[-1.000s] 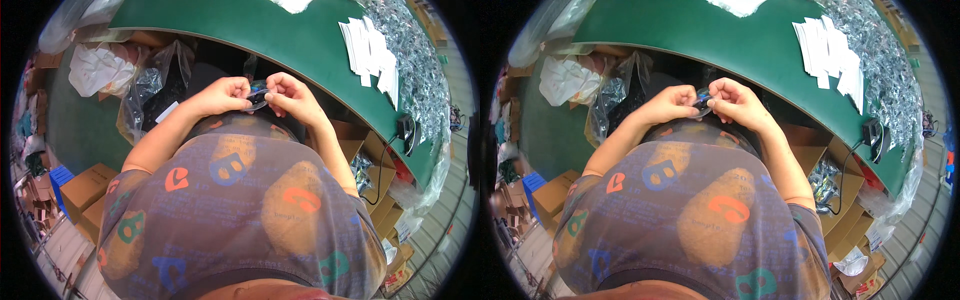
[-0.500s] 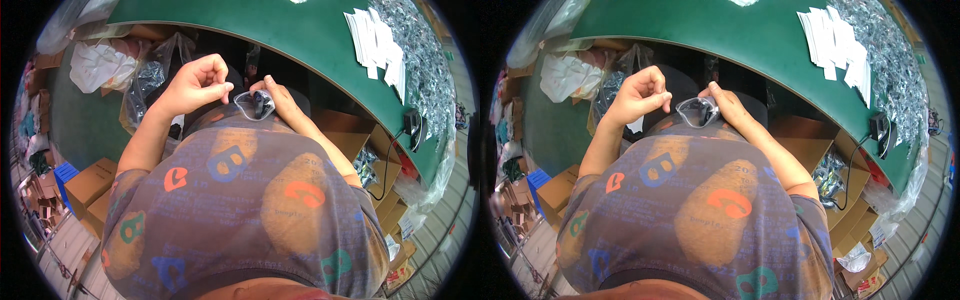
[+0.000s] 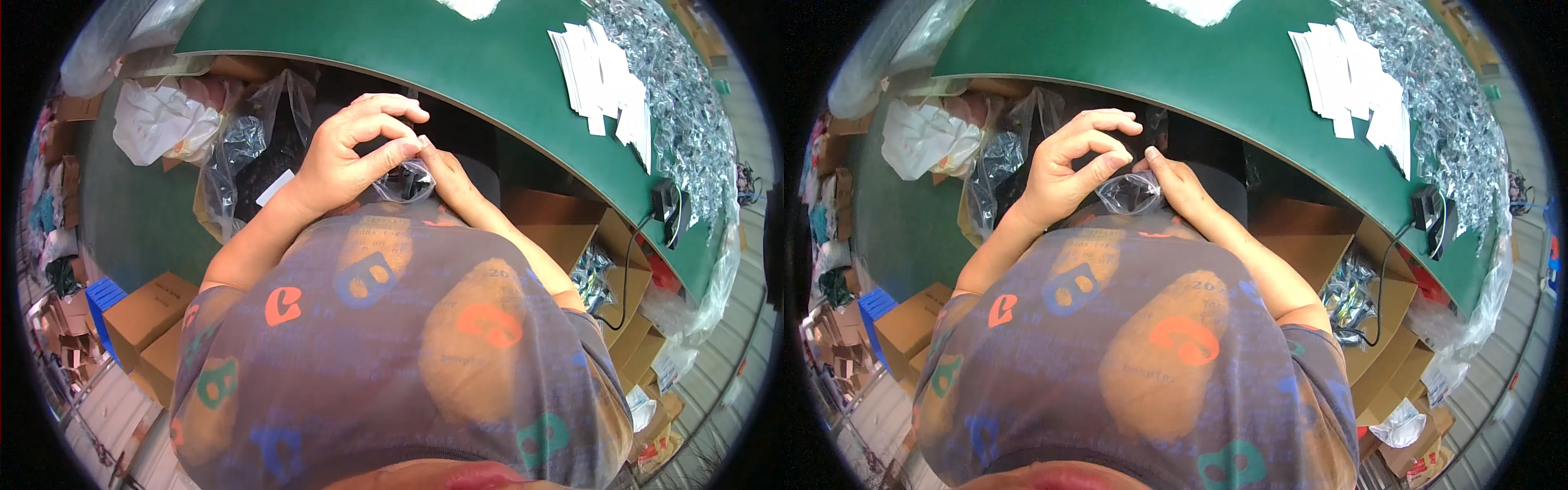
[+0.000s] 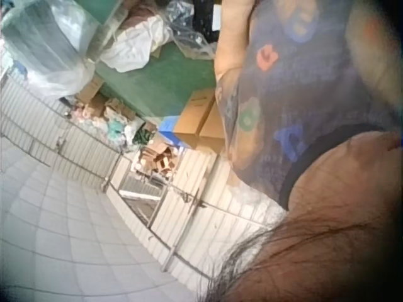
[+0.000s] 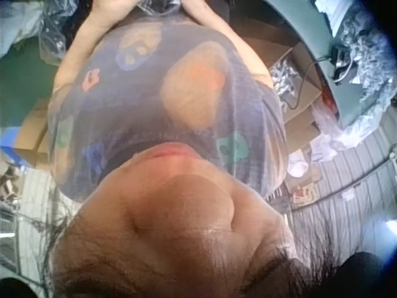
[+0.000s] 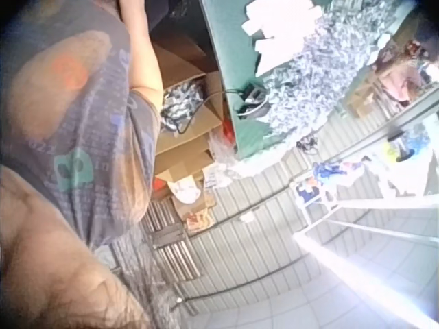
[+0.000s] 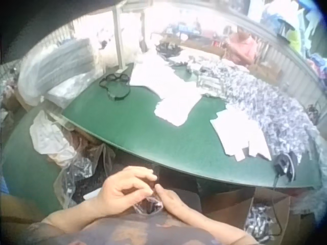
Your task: Packaging swimming goggles into small plastic bags.
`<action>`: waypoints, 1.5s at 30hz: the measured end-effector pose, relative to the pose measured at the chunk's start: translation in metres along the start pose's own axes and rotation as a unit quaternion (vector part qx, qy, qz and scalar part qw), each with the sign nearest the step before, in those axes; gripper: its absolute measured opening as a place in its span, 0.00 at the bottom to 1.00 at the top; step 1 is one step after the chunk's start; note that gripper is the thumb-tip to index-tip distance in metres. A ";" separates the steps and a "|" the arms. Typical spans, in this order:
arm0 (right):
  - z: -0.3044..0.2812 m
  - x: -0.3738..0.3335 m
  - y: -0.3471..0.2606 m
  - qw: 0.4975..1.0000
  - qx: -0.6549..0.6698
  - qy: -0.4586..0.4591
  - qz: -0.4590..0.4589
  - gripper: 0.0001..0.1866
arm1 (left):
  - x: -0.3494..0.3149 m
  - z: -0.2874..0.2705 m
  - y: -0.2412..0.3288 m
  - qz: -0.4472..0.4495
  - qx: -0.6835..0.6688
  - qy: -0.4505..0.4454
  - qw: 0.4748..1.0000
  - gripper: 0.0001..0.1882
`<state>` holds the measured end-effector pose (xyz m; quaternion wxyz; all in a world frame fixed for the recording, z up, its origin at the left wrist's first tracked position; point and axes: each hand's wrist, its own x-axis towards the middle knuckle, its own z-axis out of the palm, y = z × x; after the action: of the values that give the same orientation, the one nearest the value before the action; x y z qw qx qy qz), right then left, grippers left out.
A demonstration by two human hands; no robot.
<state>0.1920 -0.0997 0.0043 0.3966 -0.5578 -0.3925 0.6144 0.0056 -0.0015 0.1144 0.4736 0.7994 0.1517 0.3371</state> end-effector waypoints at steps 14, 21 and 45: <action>-0.006 0.011 0.007 0.983 0.154 0.064 0.070 0.37 | 0.001 -0.016 -0.010 0.040 0.109 -0.073 0.990 0.13; -0.013 0.014 0.010 0.999 0.044 0.007 -0.002 0.39 | -0.017 0.009 -0.015 -0.100 0.049 -0.115 0.987 0.09; -0.039 -0.035 -0.026 0.966 -0.003 0.179 -0.188 0.10 | 0.004 0.041 -0.052 -0.085 0.070 -0.015 0.994 0.08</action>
<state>0.2345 -0.1208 0.0387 0.5674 -0.5758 -0.4147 0.4177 0.0402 0.0002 0.0582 0.4456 0.8197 0.2354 0.2722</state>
